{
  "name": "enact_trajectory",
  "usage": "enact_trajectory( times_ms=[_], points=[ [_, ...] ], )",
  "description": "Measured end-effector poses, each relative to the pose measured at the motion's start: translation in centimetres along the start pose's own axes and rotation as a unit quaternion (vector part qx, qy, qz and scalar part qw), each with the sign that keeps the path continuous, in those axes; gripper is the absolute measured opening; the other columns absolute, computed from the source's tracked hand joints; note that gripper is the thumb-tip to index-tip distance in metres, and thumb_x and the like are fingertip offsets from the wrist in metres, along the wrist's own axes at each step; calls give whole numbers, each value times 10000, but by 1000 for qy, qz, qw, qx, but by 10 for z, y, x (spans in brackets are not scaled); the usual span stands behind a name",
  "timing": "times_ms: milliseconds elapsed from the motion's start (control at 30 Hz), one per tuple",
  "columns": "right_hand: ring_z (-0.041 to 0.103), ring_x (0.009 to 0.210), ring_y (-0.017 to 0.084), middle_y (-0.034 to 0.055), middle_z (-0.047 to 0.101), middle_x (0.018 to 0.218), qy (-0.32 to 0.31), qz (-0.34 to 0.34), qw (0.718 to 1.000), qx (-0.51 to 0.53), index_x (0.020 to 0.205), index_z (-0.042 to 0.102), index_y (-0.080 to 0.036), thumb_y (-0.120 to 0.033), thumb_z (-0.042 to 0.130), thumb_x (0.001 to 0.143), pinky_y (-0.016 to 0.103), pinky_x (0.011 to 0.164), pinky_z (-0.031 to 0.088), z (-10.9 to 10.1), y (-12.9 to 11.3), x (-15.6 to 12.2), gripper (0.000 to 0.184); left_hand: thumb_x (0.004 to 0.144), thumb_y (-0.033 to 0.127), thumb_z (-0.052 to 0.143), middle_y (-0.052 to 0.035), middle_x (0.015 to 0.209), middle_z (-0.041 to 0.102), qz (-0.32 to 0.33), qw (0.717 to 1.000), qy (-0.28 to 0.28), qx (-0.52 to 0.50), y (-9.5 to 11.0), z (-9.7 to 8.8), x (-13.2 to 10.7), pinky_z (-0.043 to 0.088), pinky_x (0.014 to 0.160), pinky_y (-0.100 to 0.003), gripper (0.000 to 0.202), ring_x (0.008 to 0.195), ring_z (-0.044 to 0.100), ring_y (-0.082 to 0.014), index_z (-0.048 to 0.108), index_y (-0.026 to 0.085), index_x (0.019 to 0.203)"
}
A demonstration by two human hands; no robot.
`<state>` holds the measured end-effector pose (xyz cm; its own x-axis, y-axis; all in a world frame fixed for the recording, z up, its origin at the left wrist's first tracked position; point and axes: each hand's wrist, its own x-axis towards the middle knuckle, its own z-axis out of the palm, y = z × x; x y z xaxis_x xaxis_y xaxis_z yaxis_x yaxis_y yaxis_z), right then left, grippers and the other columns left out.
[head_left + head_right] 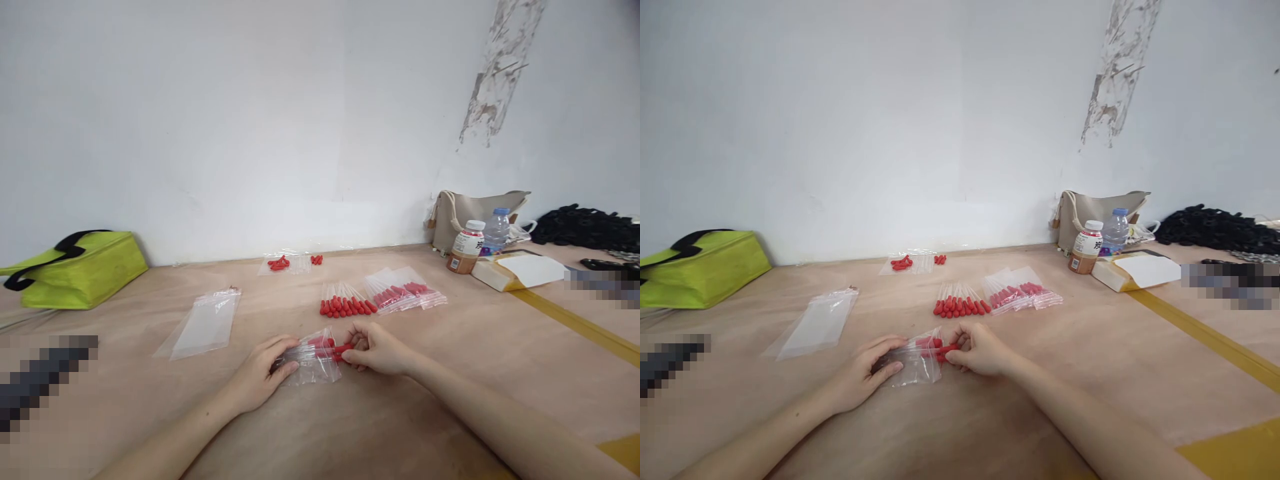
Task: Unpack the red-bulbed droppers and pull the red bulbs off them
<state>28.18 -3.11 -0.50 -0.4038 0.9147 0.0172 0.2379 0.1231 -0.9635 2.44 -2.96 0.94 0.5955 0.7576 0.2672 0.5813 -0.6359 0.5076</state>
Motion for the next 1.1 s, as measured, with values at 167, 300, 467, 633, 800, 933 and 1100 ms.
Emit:
enact_trajectory(
  times_ms=[167,300,467,633,800,933,1100],
  points=[
    [512,462,62,-46,563,562,-8,21,1000,16,824,514,-146,-315,709,618,169,425,407,-3,-3,-1,330,842,318,439,-50,1131,555,2,1000,0,3,0,0,0,413,879,-329,280,1021,517,-186,523,238,1097],
    [575,535,94,-7,613,664,3,52,995,87,842,536,-140,-393,701,619,206,467,461,-16,-13,-1,375,841,328,440,-50,1130,557,0,1000,0,4,2,-1,0,411,881,-328,290,1022,517,-187,518,238,1105],
    [600,603,101,26,645,755,33,6,993,115,902,593,-129,-389,705,617,251,596,496,-57,-16,0,402,822,350,469,-47,1143,552,-15,1000,-2,-19,1,-2,-1,414,881,-322,323,1023,520,-187,513,237,1121],
    [621,686,135,58,660,845,122,-51,988,75,947,611,-158,-397,685,644,293,671,504,-103,-28,-4,394,814,397,473,-57,1167,537,-34,995,31,-86,-3,-13,7,382,930,-334,306,1081,489,-199,582,215,1034],
    [603,860,188,73,648,921,236,-236,939,-80,974,616,-190,-360,592,752,337,752,494,-78,-48,4,280,765,458,531,-65,939,653,-175,961,36,-213,1,-24,43,438,862,-359,335,902,583,-204,646,163,875],
    [571,908,175,76,614,994,205,-363,861,-292,1026,607,-227,-237,446,852,325,797,474,-25,-40,24,237,778,431,540,-100,929,660,-256,856,-15,-448,12,-19,77,487,812,-310,345,837,625,-174,611,123,914],
    [559,889,172,99,601,1017,114,-422,780,-448,1103,550,-198,-105,335,871,314,756,483,10,-19,39,330,746,270,610,-70,798,675,-297,831,8,-470,11,-3,99,515,705,-218,154,744,636,-137,611,116,744]
  ],
)
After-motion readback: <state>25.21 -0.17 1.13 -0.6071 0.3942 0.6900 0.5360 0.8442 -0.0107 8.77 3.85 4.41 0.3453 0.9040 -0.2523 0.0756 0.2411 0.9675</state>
